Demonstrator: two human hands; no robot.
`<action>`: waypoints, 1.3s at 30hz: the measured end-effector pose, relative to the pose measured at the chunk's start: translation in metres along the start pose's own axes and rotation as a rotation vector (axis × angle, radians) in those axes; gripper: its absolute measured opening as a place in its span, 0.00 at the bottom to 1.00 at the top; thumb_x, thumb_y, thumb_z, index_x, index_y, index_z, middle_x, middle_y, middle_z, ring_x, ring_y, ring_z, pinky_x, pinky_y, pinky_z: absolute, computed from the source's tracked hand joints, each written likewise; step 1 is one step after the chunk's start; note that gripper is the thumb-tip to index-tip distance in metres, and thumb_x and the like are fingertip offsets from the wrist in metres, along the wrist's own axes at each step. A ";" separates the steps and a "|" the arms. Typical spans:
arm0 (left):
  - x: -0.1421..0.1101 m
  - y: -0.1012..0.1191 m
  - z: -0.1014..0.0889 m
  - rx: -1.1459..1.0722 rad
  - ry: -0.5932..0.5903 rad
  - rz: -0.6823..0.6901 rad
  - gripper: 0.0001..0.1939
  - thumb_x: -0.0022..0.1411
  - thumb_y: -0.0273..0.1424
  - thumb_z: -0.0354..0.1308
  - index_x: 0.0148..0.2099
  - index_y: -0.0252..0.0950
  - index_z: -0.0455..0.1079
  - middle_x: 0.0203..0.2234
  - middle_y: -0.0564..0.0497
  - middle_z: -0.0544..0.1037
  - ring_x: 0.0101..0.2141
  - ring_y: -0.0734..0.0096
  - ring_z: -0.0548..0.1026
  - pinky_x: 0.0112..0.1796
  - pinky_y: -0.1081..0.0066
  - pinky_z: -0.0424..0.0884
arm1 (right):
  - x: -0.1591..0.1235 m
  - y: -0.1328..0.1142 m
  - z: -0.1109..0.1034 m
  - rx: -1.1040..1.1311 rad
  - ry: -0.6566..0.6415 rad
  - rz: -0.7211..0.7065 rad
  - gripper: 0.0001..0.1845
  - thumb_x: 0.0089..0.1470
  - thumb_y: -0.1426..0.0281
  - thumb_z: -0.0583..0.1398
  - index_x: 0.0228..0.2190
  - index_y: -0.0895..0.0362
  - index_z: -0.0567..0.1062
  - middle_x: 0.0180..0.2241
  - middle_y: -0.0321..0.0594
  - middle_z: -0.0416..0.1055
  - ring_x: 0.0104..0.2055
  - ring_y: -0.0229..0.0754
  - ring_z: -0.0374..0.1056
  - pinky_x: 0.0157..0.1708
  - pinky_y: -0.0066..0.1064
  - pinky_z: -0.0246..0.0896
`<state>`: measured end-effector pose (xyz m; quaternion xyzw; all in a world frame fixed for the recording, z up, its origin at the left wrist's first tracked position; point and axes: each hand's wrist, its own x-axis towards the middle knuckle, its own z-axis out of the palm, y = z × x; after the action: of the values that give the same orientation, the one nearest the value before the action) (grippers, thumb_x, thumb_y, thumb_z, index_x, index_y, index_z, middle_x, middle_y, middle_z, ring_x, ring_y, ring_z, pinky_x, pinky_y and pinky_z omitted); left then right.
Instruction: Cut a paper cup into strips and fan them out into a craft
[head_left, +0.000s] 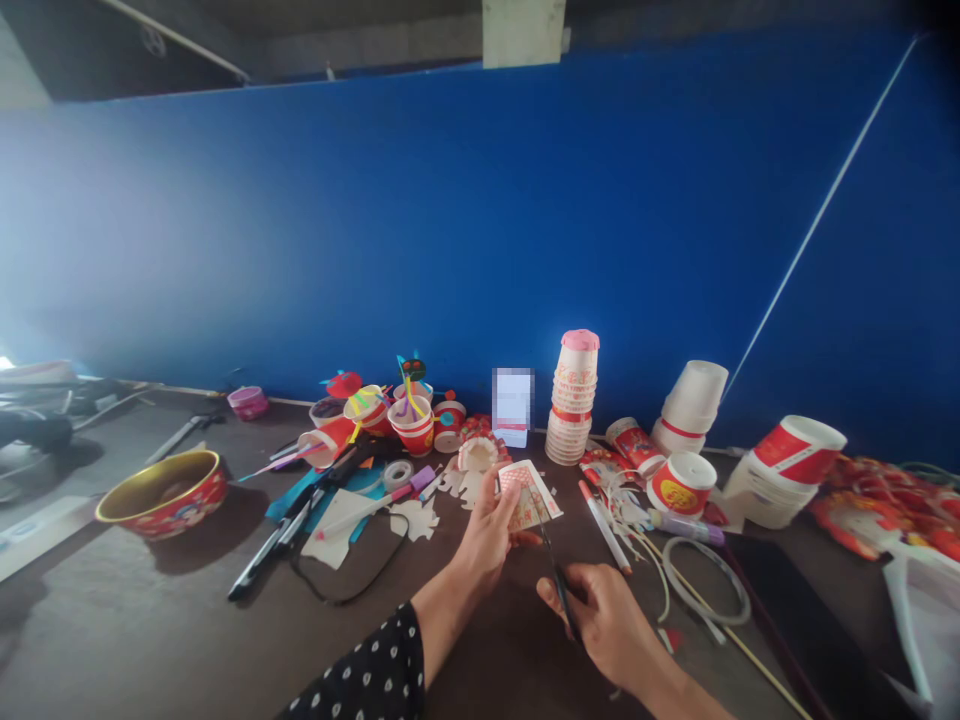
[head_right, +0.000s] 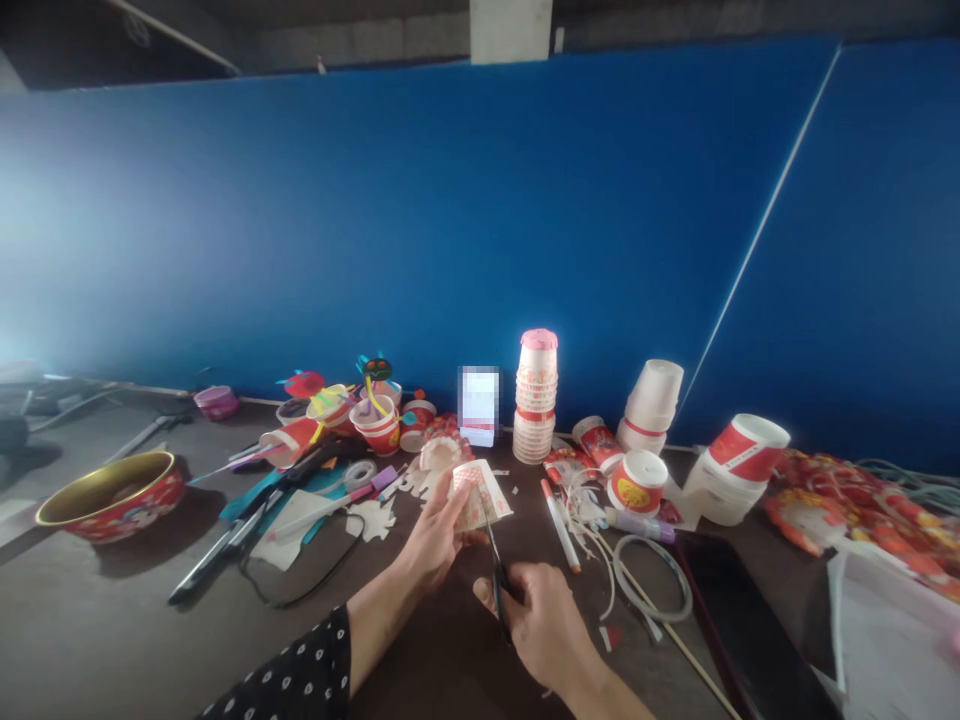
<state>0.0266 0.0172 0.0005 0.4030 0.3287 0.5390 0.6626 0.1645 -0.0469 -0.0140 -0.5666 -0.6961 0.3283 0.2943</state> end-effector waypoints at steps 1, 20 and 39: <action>0.000 0.000 0.000 -0.001 0.000 -0.004 0.30 0.53 0.43 0.56 0.55 0.42 0.50 0.37 0.47 0.69 0.31 0.66 0.73 0.21 0.76 0.69 | 0.000 0.001 0.001 0.007 -0.002 0.000 0.24 0.50 0.54 0.54 0.15 0.59 0.62 0.14 0.30 0.54 0.19 0.31 0.51 0.17 0.23 0.42; -0.007 -0.003 0.004 0.054 -0.061 -0.042 0.29 0.53 0.45 0.55 0.54 0.42 0.51 0.33 0.49 0.68 0.30 0.68 0.72 0.22 0.76 0.69 | 0.002 0.003 0.001 0.141 0.007 0.050 0.25 0.48 0.51 0.55 0.15 0.58 0.60 0.14 0.29 0.55 0.19 0.31 0.52 0.17 0.24 0.43; -0.006 -0.004 0.004 0.028 -0.039 -0.023 0.31 0.53 0.44 0.56 0.55 0.42 0.50 0.36 0.48 0.69 0.32 0.65 0.72 0.22 0.74 0.70 | 0.000 -0.007 -0.003 0.159 0.019 0.036 0.24 0.49 0.53 0.55 0.14 0.57 0.59 0.13 0.29 0.54 0.17 0.32 0.52 0.17 0.24 0.44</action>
<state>0.0304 0.0104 -0.0010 0.4188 0.3277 0.5187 0.6695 0.1623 -0.0476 -0.0068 -0.5569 -0.6546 0.3827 0.3390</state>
